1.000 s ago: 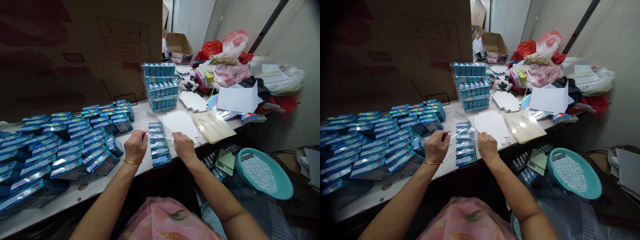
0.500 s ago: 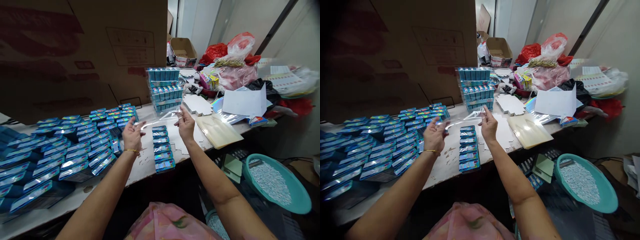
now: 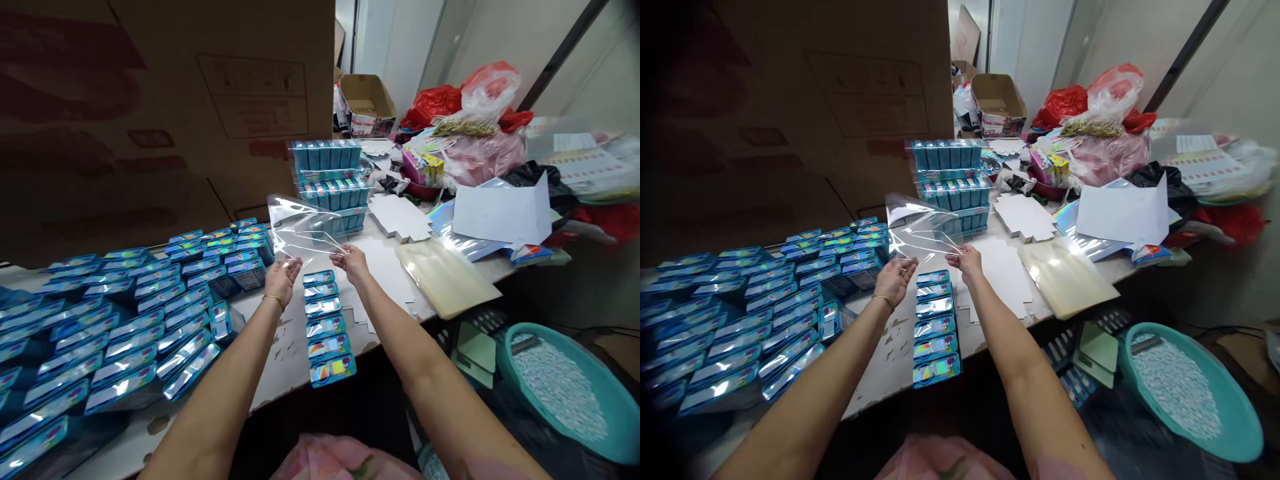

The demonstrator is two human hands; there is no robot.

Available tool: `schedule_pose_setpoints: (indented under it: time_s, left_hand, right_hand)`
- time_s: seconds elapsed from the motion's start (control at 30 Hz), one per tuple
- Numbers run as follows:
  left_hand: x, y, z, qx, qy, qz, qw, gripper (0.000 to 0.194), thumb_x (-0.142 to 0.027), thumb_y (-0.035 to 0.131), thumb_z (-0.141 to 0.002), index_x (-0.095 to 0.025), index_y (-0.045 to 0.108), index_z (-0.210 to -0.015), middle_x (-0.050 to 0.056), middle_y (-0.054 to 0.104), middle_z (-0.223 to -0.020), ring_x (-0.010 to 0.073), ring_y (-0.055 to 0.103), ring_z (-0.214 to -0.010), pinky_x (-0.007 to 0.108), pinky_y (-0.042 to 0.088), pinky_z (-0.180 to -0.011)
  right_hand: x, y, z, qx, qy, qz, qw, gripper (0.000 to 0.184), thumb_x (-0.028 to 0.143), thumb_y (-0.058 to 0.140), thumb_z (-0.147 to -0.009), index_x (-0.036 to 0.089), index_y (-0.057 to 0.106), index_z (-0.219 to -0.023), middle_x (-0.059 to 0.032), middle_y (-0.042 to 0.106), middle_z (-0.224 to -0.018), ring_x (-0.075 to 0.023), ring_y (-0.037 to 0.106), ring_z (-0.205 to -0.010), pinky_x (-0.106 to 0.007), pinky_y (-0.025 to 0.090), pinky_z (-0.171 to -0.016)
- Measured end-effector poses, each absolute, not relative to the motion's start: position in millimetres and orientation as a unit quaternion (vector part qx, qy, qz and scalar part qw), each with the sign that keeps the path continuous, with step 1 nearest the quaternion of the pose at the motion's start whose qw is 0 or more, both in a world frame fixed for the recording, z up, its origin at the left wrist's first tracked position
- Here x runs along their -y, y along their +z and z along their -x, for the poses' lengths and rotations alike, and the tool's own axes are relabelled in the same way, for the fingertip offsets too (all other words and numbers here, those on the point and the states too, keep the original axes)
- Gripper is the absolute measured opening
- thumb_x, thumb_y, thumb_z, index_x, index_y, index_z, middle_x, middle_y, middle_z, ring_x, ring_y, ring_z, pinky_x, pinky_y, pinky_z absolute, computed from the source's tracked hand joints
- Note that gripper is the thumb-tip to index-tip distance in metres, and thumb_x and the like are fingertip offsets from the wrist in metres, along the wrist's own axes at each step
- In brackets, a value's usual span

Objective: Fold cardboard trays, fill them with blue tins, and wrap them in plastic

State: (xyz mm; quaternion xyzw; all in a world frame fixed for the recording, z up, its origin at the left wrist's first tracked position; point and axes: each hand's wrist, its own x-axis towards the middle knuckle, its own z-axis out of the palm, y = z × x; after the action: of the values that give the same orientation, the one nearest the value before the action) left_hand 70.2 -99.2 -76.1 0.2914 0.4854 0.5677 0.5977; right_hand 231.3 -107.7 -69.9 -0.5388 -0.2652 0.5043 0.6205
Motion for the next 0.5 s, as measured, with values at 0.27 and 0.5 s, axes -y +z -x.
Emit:
schedule_pose_setpoints:
  time_s: [0.27,0.5]
  left_hand:
    - [123,-139,-71,-0.597,0.496,-0.418,0.472,0.015,-0.021,0.051,-0.075,-0.018,0.061,-0.086,0.005,0.065,-0.094,0.0182,0.056,-0.100,0.030,0.041,-0.089]
    - [152,-152,-38,-0.652,0.432,-0.489,0.386,0.018,-0.022,0.046,-0.073,-0.019,0.062,-0.079,0.003,0.066,-0.081,0.0212,0.057,-0.091,0.033,0.043,-0.083]
  right_hand:
    - [149,-130,-217,0.434,0.371,0.630,0.527,0.009,0.025,0.050,-0.071,0.019,0.053,-0.066,0.0041,0.059,-0.062,-0.0124,0.054,-0.063,-0.022,0.041,-0.061]
    - [168,-133,-178,0.442,0.270,0.732,0.444,0.023,0.027,0.035,-0.081,0.019,0.057,-0.078,-0.0029,0.064,-0.078,-0.0141,0.056,-0.073,-0.022,0.040,-0.067]
